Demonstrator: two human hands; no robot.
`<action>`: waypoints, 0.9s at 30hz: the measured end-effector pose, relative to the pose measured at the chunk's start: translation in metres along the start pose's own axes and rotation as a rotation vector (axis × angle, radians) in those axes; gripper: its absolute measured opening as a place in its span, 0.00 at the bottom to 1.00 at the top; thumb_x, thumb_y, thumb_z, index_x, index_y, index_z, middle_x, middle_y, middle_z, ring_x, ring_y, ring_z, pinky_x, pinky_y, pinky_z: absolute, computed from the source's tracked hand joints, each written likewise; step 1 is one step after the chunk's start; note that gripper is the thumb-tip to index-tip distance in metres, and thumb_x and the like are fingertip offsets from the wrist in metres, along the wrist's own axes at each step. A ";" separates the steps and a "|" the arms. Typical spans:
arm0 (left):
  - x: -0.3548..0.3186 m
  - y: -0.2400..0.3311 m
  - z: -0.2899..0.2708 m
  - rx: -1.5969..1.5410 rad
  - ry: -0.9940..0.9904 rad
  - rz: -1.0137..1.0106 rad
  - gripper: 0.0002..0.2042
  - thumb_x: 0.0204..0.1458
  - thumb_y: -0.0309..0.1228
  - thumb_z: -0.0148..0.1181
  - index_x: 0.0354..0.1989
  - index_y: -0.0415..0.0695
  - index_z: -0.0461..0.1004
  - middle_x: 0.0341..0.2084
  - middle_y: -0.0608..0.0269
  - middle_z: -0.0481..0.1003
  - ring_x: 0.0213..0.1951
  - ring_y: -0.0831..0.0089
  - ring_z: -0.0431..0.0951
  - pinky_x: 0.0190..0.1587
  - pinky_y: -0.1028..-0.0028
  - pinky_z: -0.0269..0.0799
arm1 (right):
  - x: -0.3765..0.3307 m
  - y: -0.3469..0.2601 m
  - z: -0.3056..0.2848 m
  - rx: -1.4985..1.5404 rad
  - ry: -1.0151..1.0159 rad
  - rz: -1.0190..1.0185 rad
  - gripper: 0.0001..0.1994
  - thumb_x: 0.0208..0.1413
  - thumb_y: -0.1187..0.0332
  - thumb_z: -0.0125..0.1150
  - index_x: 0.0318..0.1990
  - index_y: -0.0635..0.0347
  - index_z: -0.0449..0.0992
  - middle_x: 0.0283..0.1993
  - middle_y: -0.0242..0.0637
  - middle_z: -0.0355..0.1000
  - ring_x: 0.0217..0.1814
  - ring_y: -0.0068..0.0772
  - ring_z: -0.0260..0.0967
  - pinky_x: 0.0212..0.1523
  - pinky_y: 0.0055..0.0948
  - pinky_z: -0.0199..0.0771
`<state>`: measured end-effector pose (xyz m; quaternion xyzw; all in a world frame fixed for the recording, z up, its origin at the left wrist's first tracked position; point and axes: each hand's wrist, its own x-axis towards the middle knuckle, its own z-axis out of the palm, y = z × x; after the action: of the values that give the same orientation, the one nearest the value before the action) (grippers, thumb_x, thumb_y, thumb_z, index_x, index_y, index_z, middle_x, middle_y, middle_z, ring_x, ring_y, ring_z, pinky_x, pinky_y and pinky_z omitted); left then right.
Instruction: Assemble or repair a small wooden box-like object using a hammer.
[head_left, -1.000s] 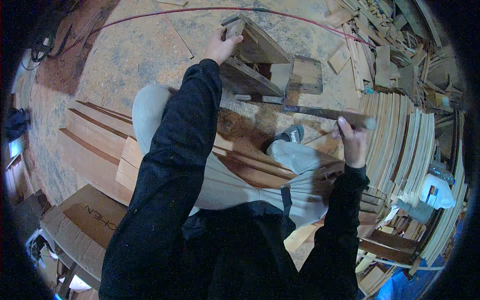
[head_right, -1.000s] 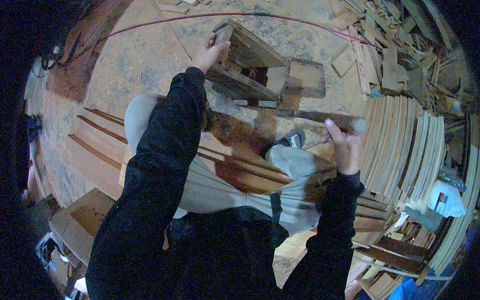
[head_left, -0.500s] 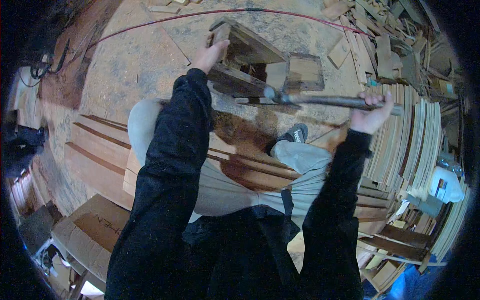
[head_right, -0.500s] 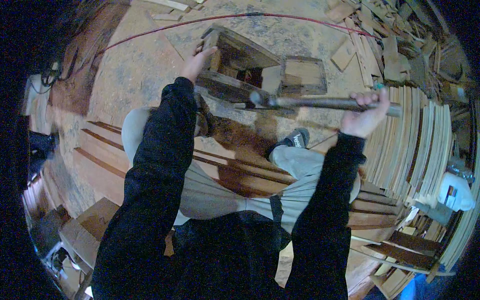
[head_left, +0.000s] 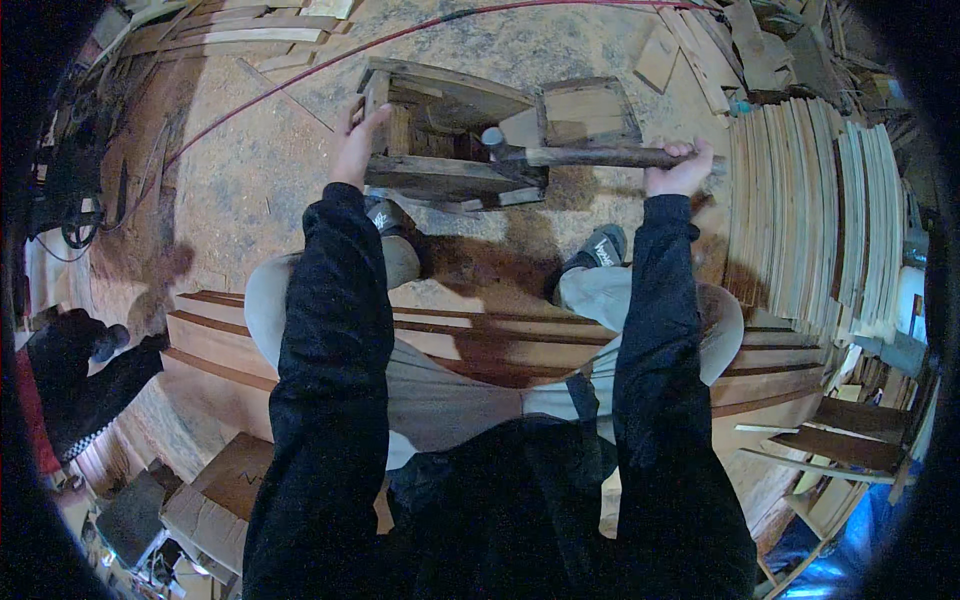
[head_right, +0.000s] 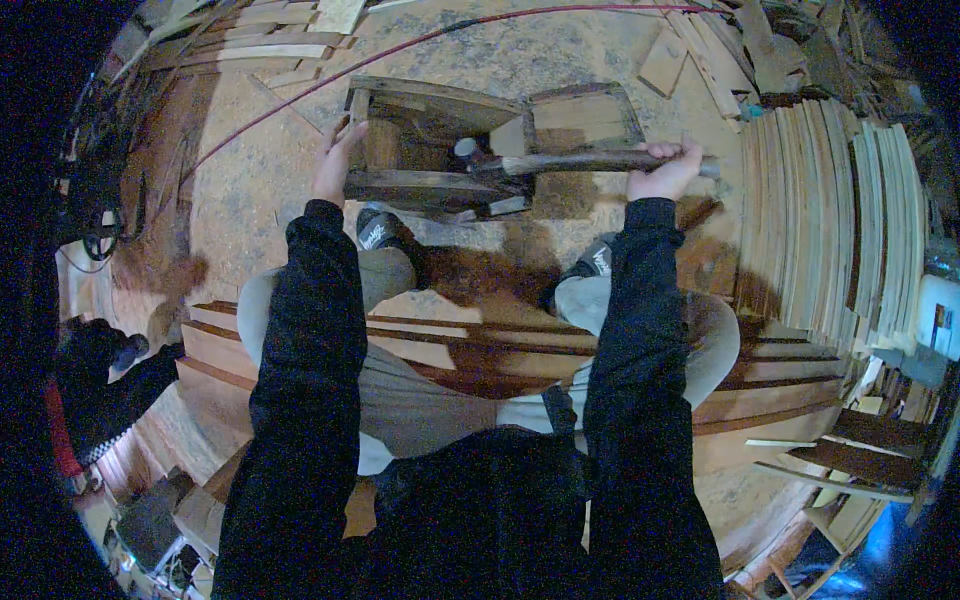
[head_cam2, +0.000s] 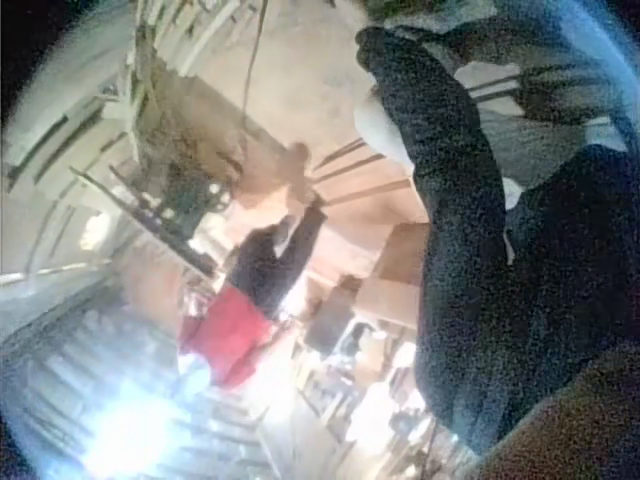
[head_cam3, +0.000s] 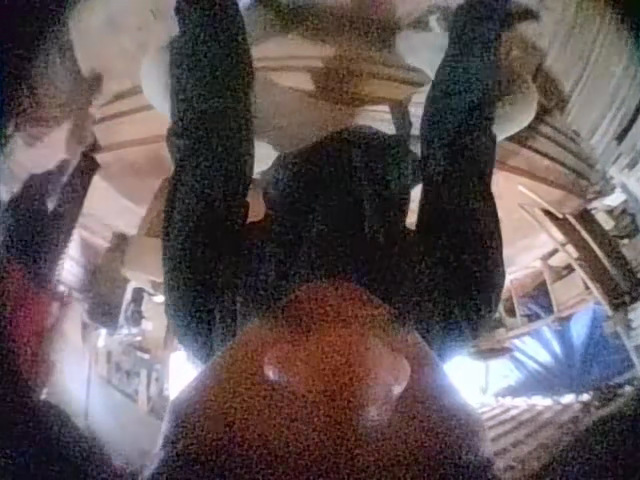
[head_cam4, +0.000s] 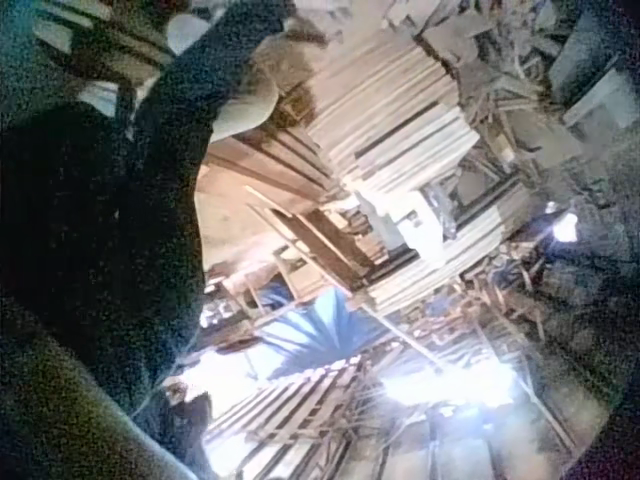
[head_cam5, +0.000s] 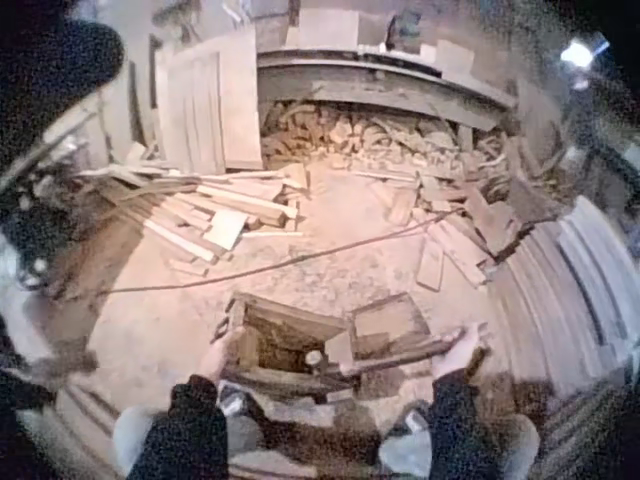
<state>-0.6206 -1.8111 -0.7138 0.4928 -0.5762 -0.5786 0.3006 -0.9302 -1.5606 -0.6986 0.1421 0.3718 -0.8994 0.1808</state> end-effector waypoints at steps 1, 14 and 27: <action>-0.004 0.004 0.004 0.094 0.030 0.049 0.33 0.42 0.39 0.63 0.55 0.35 0.61 0.50 0.51 0.67 0.51 0.65 0.67 0.54 0.71 0.59 | 0.001 -0.005 -0.003 -0.001 0.000 -0.001 0.13 0.49 0.60 0.51 0.20 0.48 0.54 0.15 0.22 0.50 0.16 0.22 0.50 0.24 0.28 0.58; -0.013 -0.005 0.048 0.206 0.024 0.287 0.30 0.45 0.42 0.62 0.51 0.32 0.63 0.46 0.44 0.69 0.50 0.58 0.69 0.52 0.68 0.62 | -0.124 0.017 0.139 -1.017 -0.803 -0.712 0.08 0.51 0.71 0.51 0.35 0.65 0.75 0.20 0.33 0.68 0.19 0.22 0.65 0.22 0.23 0.65; 0.006 -0.007 0.062 0.344 0.072 0.205 0.39 0.44 0.53 0.57 0.60 0.42 0.54 0.54 0.43 0.62 0.57 0.51 0.61 0.57 0.60 0.57 | -0.224 -0.139 0.249 -0.133 -1.488 -0.414 0.11 0.54 0.61 0.48 0.27 0.59 0.66 0.15 0.28 0.59 0.14 0.21 0.55 0.27 0.29 0.61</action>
<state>-0.6776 -1.7930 -0.7316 0.4960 -0.7026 -0.4201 0.2895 -0.8199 -1.5994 -0.3550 -0.5830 0.2247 -0.7494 0.2191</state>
